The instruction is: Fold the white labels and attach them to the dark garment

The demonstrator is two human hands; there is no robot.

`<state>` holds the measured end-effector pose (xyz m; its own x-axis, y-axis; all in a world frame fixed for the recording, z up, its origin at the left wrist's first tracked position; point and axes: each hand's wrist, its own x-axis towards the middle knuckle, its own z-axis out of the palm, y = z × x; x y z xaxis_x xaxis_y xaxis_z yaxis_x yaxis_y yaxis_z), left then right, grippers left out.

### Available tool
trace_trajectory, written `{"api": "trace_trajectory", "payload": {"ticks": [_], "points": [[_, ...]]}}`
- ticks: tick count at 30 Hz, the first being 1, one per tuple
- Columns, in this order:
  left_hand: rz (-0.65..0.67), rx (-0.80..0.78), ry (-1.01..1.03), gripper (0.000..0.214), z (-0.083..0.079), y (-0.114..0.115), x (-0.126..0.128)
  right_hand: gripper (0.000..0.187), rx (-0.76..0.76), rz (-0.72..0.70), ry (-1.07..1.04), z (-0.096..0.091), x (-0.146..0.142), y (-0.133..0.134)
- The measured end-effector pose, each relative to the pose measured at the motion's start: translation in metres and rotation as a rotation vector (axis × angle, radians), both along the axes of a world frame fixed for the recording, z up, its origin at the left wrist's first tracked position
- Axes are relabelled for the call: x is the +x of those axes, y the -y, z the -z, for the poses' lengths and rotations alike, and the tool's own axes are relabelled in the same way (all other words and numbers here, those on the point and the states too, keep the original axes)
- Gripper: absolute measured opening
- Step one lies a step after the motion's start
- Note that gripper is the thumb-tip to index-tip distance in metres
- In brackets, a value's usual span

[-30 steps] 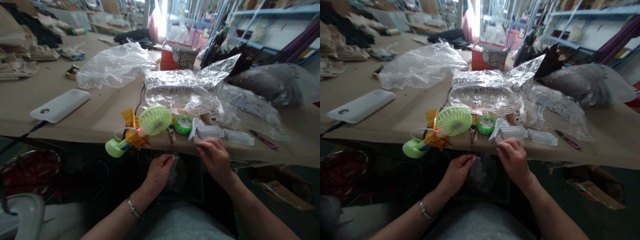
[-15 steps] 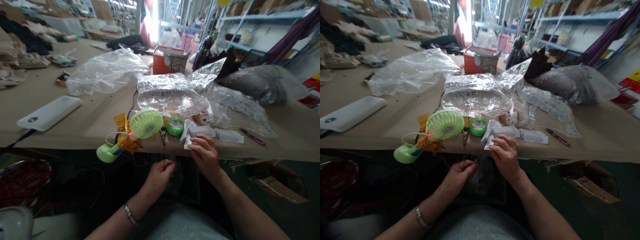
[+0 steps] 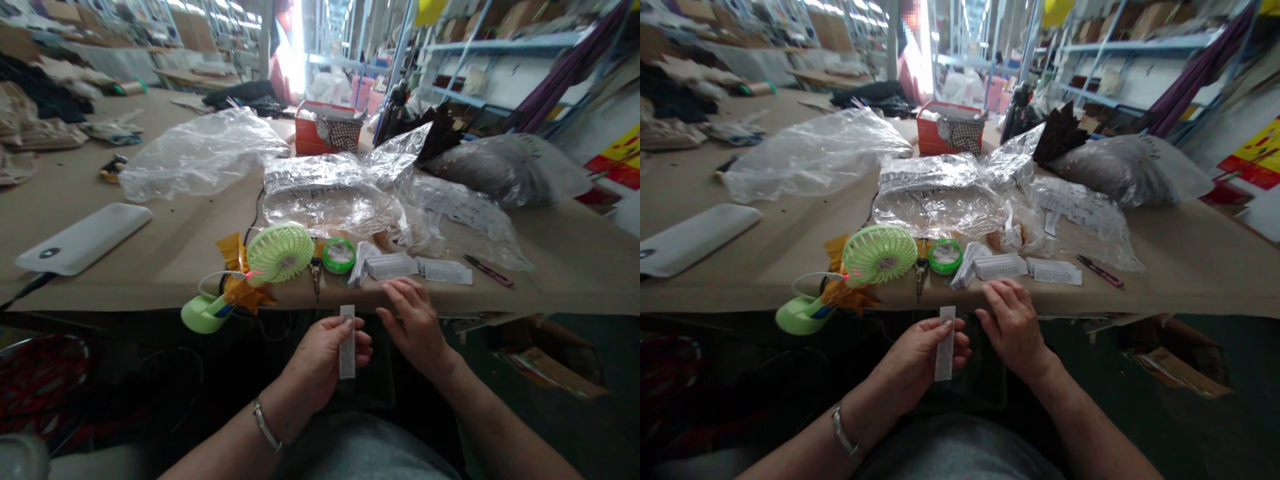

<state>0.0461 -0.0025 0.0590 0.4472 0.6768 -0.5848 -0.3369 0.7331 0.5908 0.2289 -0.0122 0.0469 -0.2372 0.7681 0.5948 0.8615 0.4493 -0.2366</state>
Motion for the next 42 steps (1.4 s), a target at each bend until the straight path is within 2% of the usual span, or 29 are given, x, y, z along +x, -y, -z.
{"api": "trace_trajectory", "payload": {"ticks": [2, 4, 7, 10, 14, 17, 20, 23, 27, 31, 38, 40, 42], "points": [[0.002, -0.007, -0.058, 0.014, -0.001, 0.002, -0.001, 0.044, -0.051, 0.156, 0.117, 0.002, 0.011, -0.011], [0.009, -0.009, -0.082, 0.014, -0.001, 0.003, -0.001, 0.044, -0.092, 0.224, 0.214, 0.006, 0.019, -0.017], [0.02, -0.007, -0.103, 0.013, -0.001, 0.006, 0.0, 0.032, -0.07, 0.211, 0.225, 0.014, 0.025, -0.018], [0.033, -0.009, -0.092, 0.013, -0.001, 0.006, 0.0, 0.017, 0.007, 0.153, 0.097, 0.019, 0.03, -0.018], [0.039, -0.037, -0.063, 0.014, -0.003, 0.004, -0.001, 0.012, 0.078, 0.036, -0.153, 0.016, 0.028, -0.012], [0.077, -0.061, 0.013, 0.016, -0.004, 0.003, -0.002, 0.012, 0.046, -0.156, -0.308, 0.008, 0.009, 0.001], [0.084, -0.062, 0.139, 0.014, -0.004, 0.003, -0.003, 0.012, -0.002, -0.405, -0.295, 0.001, -0.014, 0.017], [0.031, -0.061, 0.217, 0.01, -0.002, 0.004, -0.004, 0.013, -0.016, -0.506, -0.221, 0.0, -0.027, 0.025], [0.013, -0.085, 0.264, 0.01, 0.003, 0.006, -0.007, 0.014, -0.033, -0.514, -0.16, 0.006, -0.03, 0.026], [0.075, -0.051, 0.317, 0.015, 0.007, 0.006, -0.008, 0.015, -0.039, -0.55, -0.117, 0.008, -0.029, 0.026], [0.039, -0.059, 0.237, 0.014, 0.006, 0.008, -0.005, 0.012, -0.075, -0.539, -0.161, 0.005, -0.031, 0.03], [0.056, -0.063, 0.197, 0.013, 0.005, 0.008, -0.007, 0.018, -0.079, -0.502, -0.192, 0.004, -0.023, 0.029], [0.089, -0.061, 0.157, 0.015, 0.005, 0.007, -0.009, 0.029, -0.063, -0.389, -0.187, 0.003, -0.006, 0.025]]}}
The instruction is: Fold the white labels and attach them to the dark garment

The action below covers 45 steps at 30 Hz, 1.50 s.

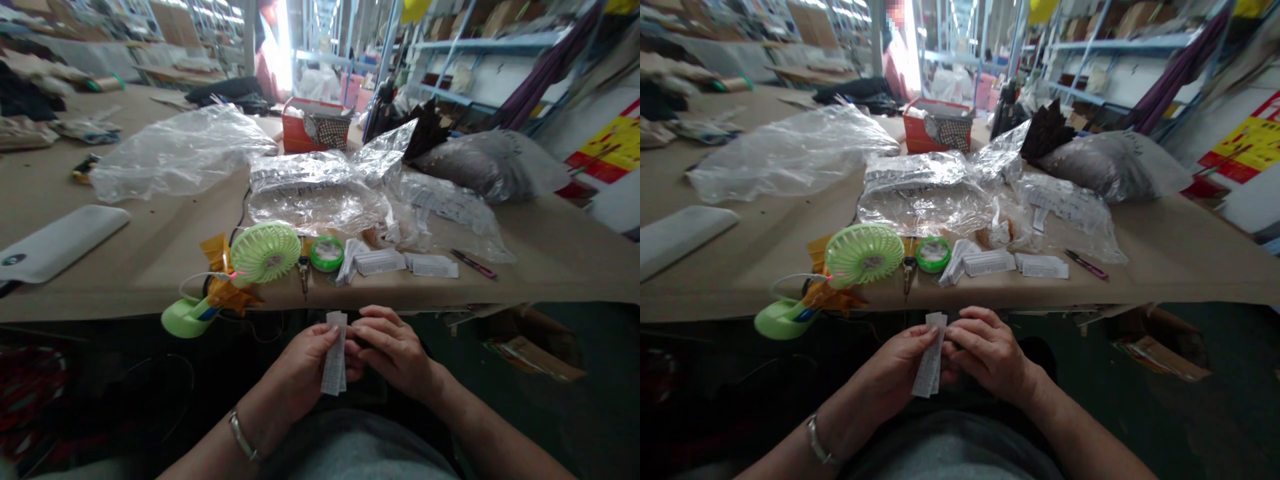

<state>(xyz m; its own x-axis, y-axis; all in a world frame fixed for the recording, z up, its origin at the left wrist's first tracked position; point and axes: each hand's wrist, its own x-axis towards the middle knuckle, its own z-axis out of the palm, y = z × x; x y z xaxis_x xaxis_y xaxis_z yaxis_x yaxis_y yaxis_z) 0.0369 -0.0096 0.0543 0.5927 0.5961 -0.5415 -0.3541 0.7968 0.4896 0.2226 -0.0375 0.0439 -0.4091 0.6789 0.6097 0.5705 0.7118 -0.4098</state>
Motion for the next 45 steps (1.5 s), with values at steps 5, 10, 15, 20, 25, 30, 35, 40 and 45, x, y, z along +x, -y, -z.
{"api": "trace_trajectory", "payload": {"ticks": [5, 10, 15, 20, 25, 30, 35, 40, 45], "points": [[0.018, -0.007, -0.068, 0.017, 0.004, 0.0, -0.002, 0.046, 0.097, 0.645, 0.223, 0.005, 0.065, -0.016], [0.022, -0.037, -0.08, 0.016, 0.008, 0.001, 0.0, 0.043, 0.046, 0.853, 0.495, 0.023, 0.102, -0.017], [0.013, -0.045, -0.103, 0.014, 0.004, 0.0, 0.0, 0.025, 0.089, 0.732, 0.331, 0.027, 0.114, -0.012], [0.008, -0.031, -0.11, 0.015, 0.005, 0.0, 0.0, 0.017, 0.12, 0.677, 0.163, 0.023, 0.122, -0.013], [0.001, -0.031, -0.074, 0.014, 0.005, 0.002, 0.003, 0.013, 0.121, 0.63, -0.093, 0.012, 0.083, -0.011], [-0.002, -0.011, -0.02, 0.016, 0.0, 0.002, 0.006, 0.02, 0.031, 0.174, -0.212, 0.0, 0.004, -0.003], [-0.086, 0.019, 0.059, 0.007, 0.001, 0.001, 0.004, 0.014, 0.08, -0.073, -0.068, 0.002, -0.036, 0.0], [-0.147, -0.037, 0.056, 0.007, 0.002, 0.001, 0.001, 0.014, 0.091, -0.079, 0.029, 0.004, -0.039, -0.001], [-0.174, -0.047, 0.075, 0.006, 0.003, 0.0, 0.002, 0.016, 0.059, -0.072, 0.101, 0.003, -0.039, 0.002]]}}
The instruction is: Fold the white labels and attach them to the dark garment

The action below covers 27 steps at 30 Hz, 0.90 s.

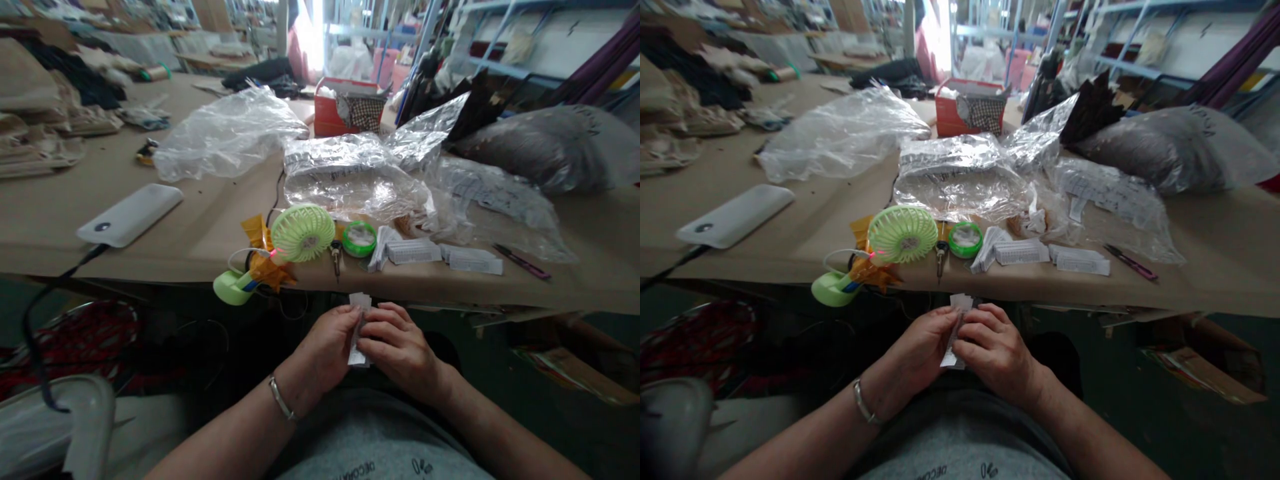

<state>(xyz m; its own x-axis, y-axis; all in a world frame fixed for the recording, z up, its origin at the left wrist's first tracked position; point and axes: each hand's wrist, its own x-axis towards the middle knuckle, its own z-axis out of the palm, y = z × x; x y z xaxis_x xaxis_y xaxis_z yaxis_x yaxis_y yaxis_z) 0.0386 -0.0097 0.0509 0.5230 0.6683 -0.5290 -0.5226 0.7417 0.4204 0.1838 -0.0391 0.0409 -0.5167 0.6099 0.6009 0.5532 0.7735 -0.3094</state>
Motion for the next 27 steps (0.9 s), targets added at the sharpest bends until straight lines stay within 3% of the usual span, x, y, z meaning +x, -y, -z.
{"api": "trace_trajectory", "payload": {"ticks": [7, 10, 13, 15, 18, 20, 24, 27], "points": [[0.005, 0.023, -0.025, 0.01, 0.002, 0.003, -0.004, 0.015, -0.031, -0.01, -0.006, -0.001, -0.001, 0.003], [0.046, 0.057, -0.076, 0.009, -0.002, 0.004, -0.007, 0.02, -0.108, 0.007, -0.156, 0.0, 0.005, 0.005], [0.174, 0.091, -0.061, 0.014, -0.007, 0.006, -0.01, 0.02, -0.335, 0.155, -0.428, 0.003, 0.014, 0.001], [0.244, 0.108, -0.038, 0.014, -0.009, 0.007, -0.011, 0.025, -0.635, 0.166, -0.601, 0.006, 0.02, -0.006], [0.319, 0.135, -0.016, 0.016, -0.008, 0.011, -0.012, 0.046, -1.161, -0.128, -0.775, 0.012, 0.024, -0.019], [0.364, 0.145, -0.01, 0.018, -0.007, 0.013, -0.012, 0.054, -1.376, -0.331, -0.834, 0.016, 0.024, -0.026], [0.412, 0.146, -0.006, 0.02, -0.003, 0.016, -0.012, 0.046, -1.491, -0.49, -0.904, 0.02, 0.021, -0.032], [0.424, 0.138, 0.007, 0.017, -0.003, 0.016, -0.013, 0.036, -1.491, -0.524, -0.909, 0.02, 0.017, -0.033]]}}
